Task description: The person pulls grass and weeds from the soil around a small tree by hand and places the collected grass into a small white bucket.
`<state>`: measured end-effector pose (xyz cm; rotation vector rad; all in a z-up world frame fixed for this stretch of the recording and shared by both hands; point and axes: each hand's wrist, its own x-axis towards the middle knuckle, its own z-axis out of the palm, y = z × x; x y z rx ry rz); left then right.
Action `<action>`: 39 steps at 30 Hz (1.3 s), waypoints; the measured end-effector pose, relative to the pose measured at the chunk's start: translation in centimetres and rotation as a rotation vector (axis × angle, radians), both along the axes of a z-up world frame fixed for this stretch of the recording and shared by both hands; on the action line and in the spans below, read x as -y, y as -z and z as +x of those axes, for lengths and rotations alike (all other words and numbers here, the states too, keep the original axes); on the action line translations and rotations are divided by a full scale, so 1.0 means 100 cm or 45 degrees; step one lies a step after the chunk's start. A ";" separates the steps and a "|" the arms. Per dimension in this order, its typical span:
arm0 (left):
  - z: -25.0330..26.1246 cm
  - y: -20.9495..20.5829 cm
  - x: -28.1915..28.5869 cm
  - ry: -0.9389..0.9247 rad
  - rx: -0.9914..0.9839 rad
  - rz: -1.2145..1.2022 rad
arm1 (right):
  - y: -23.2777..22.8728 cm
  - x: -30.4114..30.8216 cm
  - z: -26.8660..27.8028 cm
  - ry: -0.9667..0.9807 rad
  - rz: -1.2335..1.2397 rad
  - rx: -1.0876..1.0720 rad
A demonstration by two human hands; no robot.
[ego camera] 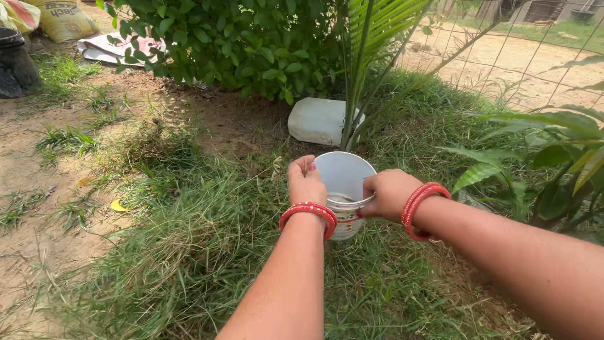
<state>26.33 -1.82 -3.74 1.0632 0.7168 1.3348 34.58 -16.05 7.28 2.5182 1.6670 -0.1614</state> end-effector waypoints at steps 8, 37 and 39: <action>0.004 0.049 0.044 0.608 -1.586 0.186 | 0.072 0.044 0.134 0.441 0.220 -0.052; -0.053 0.026 0.063 0.854 -2.224 0.701 | 0.126 0.018 0.089 0.128 0.109 0.112; -0.065 0.015 0.054 0.749 -2.202 0.694 | 0.115 0.012 0.076 0.076 0.089 0.157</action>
